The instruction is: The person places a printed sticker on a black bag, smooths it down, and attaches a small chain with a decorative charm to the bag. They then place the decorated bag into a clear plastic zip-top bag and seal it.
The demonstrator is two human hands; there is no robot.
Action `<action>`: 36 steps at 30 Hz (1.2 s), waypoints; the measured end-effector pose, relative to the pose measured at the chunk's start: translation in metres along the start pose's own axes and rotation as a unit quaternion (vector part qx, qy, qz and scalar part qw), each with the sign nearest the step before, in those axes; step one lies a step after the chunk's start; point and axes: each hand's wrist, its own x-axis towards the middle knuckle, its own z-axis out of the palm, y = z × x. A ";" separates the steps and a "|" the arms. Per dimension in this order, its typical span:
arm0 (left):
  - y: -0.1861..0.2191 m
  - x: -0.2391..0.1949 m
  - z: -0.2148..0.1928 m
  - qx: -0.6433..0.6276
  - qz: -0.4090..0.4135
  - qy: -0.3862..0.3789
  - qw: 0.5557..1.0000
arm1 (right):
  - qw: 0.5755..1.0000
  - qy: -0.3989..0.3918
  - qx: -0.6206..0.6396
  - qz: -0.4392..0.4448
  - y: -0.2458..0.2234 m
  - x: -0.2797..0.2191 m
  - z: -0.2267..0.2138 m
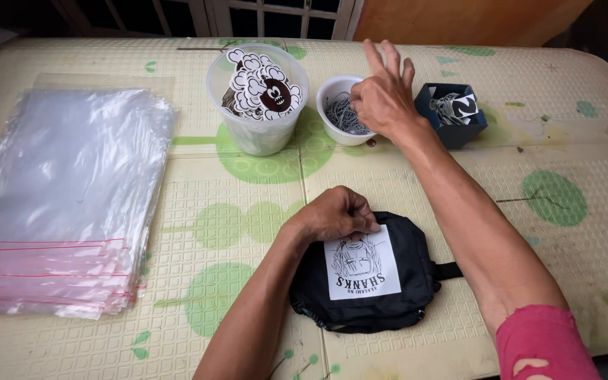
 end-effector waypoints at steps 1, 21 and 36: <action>0.000 0.000 -0.001 -0.001 0.001 0.001 1.000 | 1.000 -0.001 -0.001 -0.001 0.003 -0.002 -0.007; 0.012 -0.018 -0.027 -0.117 0.248 0.477 0.835 | 0.967 0.251 0.033 -0.009 0.008 -0.104 -0.047; -0.009 -0.001 -0.022 0.120 0.130 0.383 0.907 | 0.999 -0.027 0.021 -0.038 -0.009 0.000 0.005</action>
